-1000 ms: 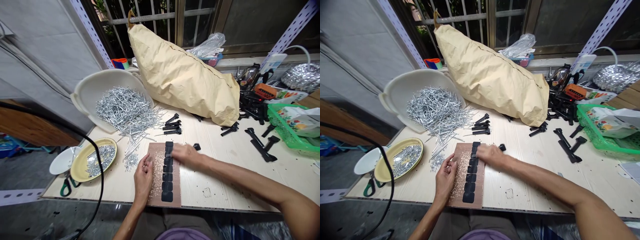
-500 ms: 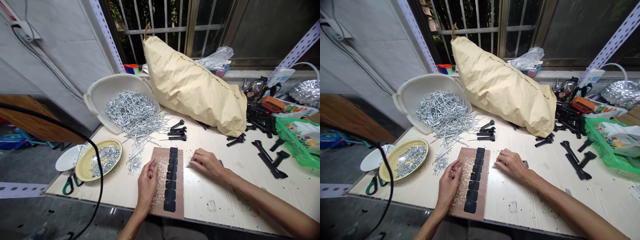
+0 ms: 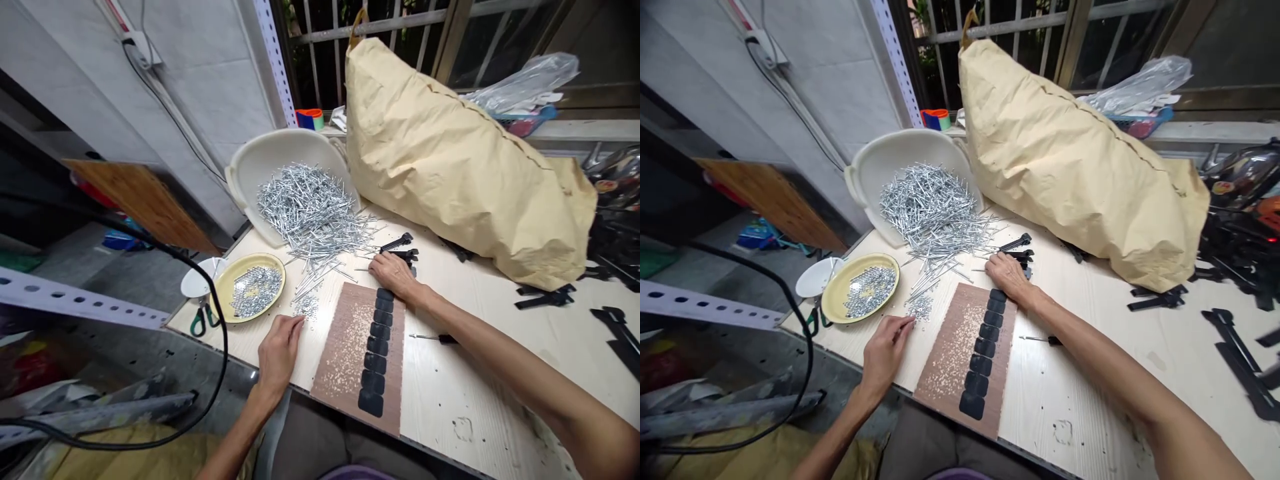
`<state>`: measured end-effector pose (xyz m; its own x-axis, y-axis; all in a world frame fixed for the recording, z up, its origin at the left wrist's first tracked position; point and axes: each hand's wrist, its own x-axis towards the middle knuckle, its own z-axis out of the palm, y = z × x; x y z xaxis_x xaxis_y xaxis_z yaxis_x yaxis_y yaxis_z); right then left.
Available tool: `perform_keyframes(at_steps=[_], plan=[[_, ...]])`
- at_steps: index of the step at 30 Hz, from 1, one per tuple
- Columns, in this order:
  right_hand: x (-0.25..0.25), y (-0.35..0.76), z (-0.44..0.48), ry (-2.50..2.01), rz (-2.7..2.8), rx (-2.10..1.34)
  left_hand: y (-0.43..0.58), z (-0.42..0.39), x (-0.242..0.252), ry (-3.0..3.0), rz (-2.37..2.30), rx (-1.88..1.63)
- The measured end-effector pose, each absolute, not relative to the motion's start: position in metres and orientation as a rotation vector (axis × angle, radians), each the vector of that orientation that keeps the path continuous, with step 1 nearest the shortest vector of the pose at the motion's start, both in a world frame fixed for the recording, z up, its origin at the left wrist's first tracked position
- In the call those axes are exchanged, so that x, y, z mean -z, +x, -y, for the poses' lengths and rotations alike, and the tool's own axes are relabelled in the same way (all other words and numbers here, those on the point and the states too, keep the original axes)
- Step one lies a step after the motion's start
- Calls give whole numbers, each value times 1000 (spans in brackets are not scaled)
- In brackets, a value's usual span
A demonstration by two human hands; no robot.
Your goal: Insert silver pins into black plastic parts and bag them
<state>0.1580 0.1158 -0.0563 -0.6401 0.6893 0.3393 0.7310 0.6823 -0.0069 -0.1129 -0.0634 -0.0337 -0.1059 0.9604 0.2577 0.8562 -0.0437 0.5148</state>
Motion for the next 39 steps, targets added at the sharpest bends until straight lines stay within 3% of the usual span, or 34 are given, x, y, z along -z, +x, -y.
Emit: perform_keyframes(at_steps=[5,11,18,27,31,34,39], plan=[[37,169,-95,-1091,2419,21,-107,62,36,2170,-2019,-608],[5,165,-46,-991,2188,-237,-106,63,35,2245,-1911,-559],[5,140,-1,-992,2098,-446,-116,74,42,2242,-1752,-591],[10,123,30,-957,2198,-474,-117,80,41,2332,-1755,-437],[12,117,40,-970,2184,-522,-115,76,38,1987,-1689,-787],[11,110,45,-975,2192,-546,-105,73,29,1294,-1567,-1053],[8,100,48,-1021,2203,-493,-78,71,13,506,-1130,-1147]])
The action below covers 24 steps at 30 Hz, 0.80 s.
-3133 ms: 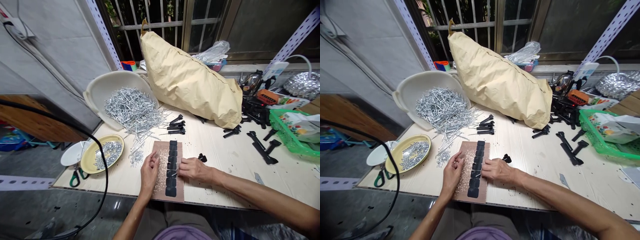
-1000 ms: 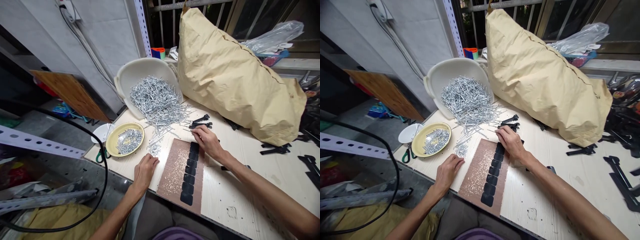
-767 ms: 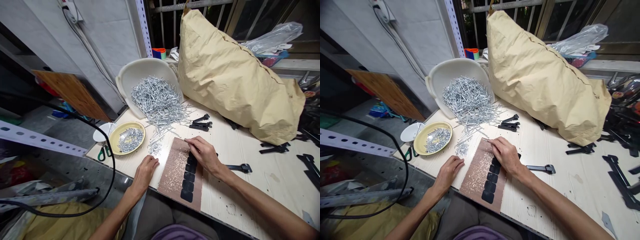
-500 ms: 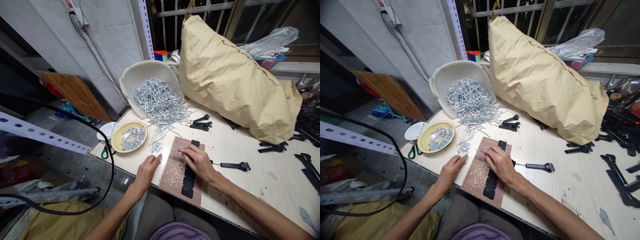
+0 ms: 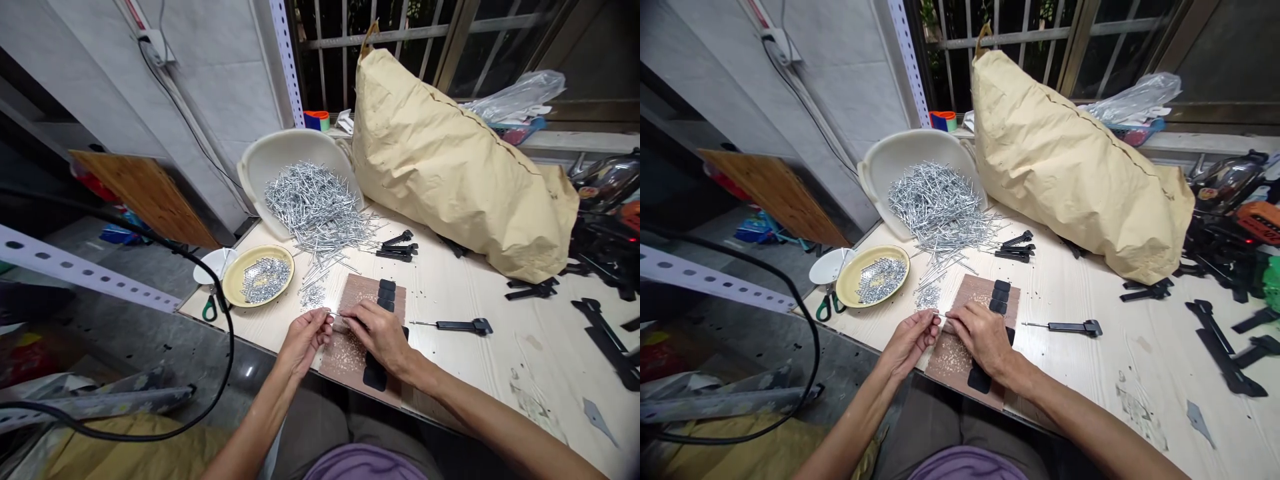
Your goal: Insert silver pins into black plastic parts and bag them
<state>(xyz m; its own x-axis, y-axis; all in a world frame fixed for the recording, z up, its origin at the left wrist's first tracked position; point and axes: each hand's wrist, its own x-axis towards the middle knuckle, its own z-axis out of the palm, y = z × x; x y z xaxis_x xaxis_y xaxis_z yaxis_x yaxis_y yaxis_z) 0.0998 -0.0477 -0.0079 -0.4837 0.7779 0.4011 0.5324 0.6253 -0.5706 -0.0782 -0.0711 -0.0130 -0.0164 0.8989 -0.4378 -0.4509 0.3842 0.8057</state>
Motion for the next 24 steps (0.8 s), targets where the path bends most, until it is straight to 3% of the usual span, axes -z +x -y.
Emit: perform_keyframes(at_steps=[10,24], plan=[[3,105,48,-1155,2279,-238,-62,65,13,286,-1002,-1191],[1,105,53,-1238,2349,47,-60,65,18,849,-1326,-1244]])
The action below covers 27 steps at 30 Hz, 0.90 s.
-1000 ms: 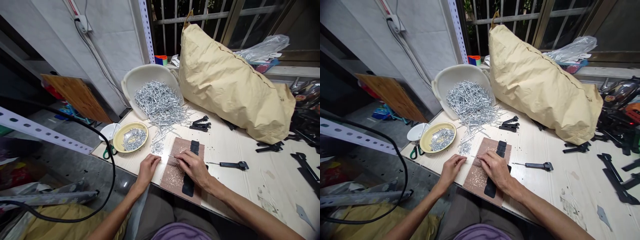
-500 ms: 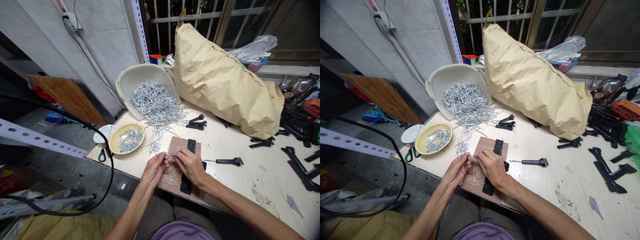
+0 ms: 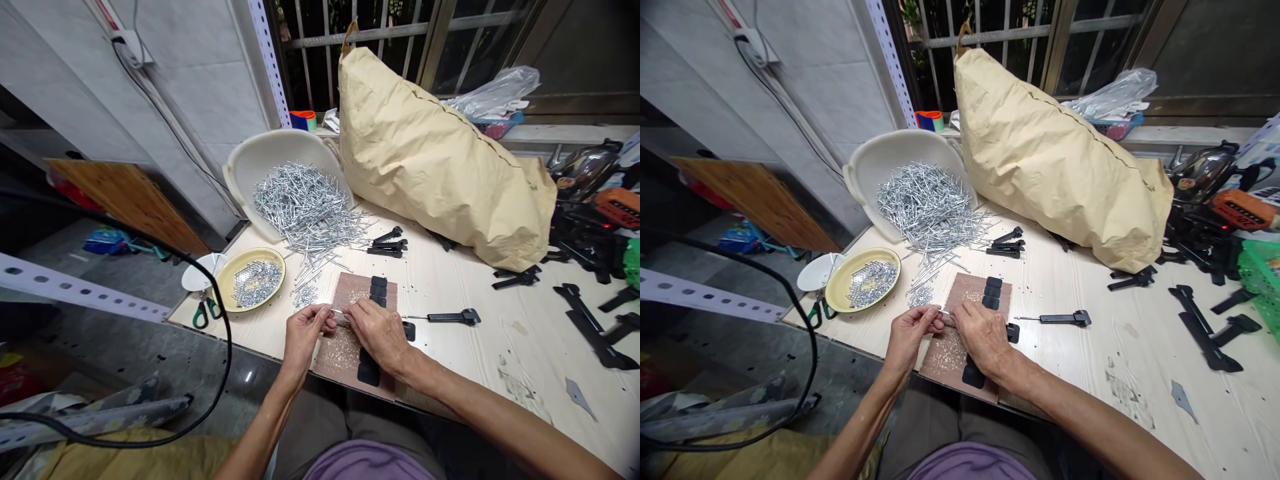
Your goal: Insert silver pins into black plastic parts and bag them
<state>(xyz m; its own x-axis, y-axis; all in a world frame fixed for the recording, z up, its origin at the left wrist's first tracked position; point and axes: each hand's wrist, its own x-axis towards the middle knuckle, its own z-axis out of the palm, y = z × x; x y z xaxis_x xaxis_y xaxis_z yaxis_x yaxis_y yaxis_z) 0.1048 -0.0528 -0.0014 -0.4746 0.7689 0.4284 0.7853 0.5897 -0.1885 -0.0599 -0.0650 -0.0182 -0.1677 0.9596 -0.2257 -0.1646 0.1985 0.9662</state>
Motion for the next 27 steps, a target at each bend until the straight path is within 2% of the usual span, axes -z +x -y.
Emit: perform_keyframes(at_steps=[4,10,19,27], plan=[[-2,106,53,-1302,2374,-24,-57,65,17,872,-1328,-1226],[-1,111,52,-1320,2298,-497,-56,63,16,856,-1288,-1223],[11,124,43,-1185,2207,-692,-51,60,15,913,-1275,-1098],[8,188,11,-1355,2216,-486,-29,52,19,1071,-1222,-982]])
